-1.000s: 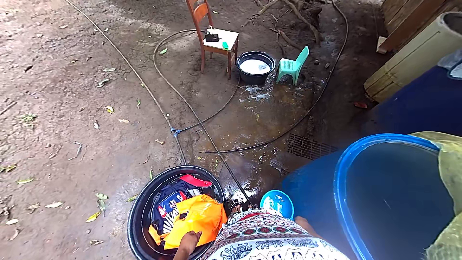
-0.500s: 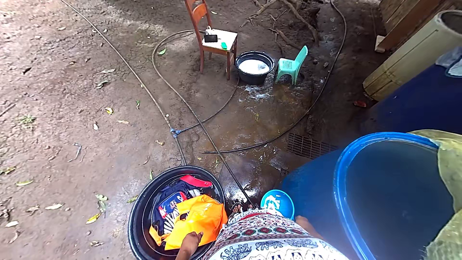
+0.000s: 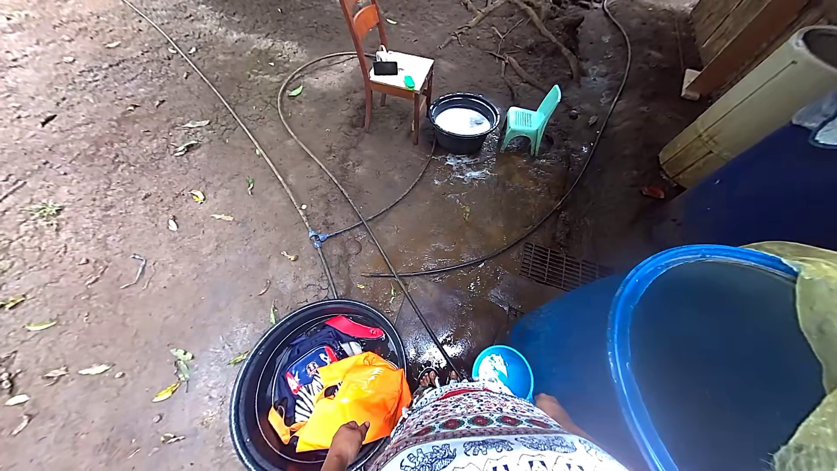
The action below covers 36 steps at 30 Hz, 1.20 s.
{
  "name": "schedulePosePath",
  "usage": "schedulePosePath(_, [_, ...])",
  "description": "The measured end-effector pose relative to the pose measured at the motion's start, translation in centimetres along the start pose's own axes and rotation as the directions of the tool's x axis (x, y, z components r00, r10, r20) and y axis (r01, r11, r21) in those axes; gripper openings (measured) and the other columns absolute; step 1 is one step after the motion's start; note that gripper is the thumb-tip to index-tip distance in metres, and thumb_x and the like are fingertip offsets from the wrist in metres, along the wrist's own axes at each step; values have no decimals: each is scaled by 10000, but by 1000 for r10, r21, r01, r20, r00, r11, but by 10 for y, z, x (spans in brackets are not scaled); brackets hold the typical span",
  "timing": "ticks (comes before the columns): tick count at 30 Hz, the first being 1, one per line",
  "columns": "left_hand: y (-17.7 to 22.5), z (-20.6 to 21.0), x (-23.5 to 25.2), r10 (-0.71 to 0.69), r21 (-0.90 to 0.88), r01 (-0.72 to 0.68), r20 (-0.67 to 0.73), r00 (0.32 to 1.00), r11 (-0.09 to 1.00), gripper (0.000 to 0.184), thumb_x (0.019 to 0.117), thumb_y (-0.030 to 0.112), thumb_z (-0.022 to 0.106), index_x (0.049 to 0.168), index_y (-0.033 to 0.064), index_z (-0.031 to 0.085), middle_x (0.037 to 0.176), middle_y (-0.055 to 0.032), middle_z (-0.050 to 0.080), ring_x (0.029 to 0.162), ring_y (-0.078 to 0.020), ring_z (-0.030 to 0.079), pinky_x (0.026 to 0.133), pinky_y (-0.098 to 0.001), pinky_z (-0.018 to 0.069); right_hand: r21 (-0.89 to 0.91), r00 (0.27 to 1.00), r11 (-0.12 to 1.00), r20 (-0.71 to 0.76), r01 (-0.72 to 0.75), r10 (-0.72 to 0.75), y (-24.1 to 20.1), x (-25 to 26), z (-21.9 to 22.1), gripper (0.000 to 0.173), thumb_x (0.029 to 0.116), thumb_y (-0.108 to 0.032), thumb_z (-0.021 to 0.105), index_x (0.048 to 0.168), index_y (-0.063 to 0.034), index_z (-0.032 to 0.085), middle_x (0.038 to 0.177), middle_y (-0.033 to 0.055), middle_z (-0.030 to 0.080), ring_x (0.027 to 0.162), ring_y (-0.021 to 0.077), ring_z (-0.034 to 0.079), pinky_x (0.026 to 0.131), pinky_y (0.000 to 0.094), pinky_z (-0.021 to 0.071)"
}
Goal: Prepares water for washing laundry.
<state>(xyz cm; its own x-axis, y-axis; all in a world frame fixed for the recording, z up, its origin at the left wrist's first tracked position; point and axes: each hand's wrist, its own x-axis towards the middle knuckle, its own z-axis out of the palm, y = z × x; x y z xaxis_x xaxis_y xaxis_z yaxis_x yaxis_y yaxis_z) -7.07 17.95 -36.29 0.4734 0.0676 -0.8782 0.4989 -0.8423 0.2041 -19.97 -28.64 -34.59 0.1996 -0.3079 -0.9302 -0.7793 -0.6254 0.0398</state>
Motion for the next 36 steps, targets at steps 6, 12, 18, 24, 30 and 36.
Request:
schedulePosePath(6, [1, -2, 2, 2, 30, -2, 8, 1000, 1000, 440, 1076, 366, 534, 995, -47, 662, 959, -206, 669, 937, -306, 646, 886, -500, 494, 6, 1000, 1000, -4, -6, 6, 1, 2, 1, 473, 967, -374, 634, 1264, -6, 656, 1316, 192, 665, 1252, 312, 635, 1027, 524, 508])
schedulePosePath(12, [6, -2, 2, 3, 7, -3, 10, 1000, 1000, 428, 1078, 348, 535, 975, -50, 654, 936, -195, 664, 913, -301, 637, 869, -496, 494, 20, 1000, 1000, -4, -7, 7, 0, -2, 0, 465, 974, -369, 630, 1274, -15, 652, 1322, 188, 661, 1247, 309, 636, 1027, 527, 505])
schedulePosePath(18, [6, 0, 7, 12, 11, -12, 0, 1000, 1000, 426, 1069, 366, 548, 978, -33, 663, 933, -187, 665, 902, -290, 640, 856, -491, 496, 44, 1000, 999, -11, -10, 10, 4, 9, 6, 460, 959, -360, 652, 1263, -14, 649, 1300, 187, 670, 1216, 308, 653, 1003, 521, 522])
schedulePosePath(24, [7, -1, 4, 19, 18, -19, 1, 1000, 1000, 436, 1072, 352, 545, 981, -59, 659, 951, -212, 669, 918, -314, 646, 875, -511, 497, 31, 1000, 999, -24, -9, 9, 1, 2, 4, 460, 957, -365, 652, 1260, -18, 659, 1313, 190, 666, 1242, 316, 640, 1017, 536, 515])
schedulePosePath(30, [1, 1, 9, 25, 29, -25, 3, 1000, 999, 432, 1074, 351, 543, 957, -51, 650, 929, -198, 662, 907, -306, 639, 865, -501, 493, 14, 1000, 1000, -4, -12, 12, -2, -1, 0, 479, 973, -384, 631, 1270, -9, 653, 1334, 194, 655, 1280, 311, 620, 1046, 529, 497])
schedulePosePath(36, [3, -3, 6, 19, 38, -19, 1, 1000, 999, 442, 1074, 365, 538, 945, -42, 650, 906, -186, 656, 885, -297, 636, 857, -498, 493, 9, 1000, 1000, -3, -14, 14, -3, -2, -1, 474, 977, -385, 628, 1266, -10, 655, 1325, 185, 661, 1269, 310, 625, 1036, 526, 501])
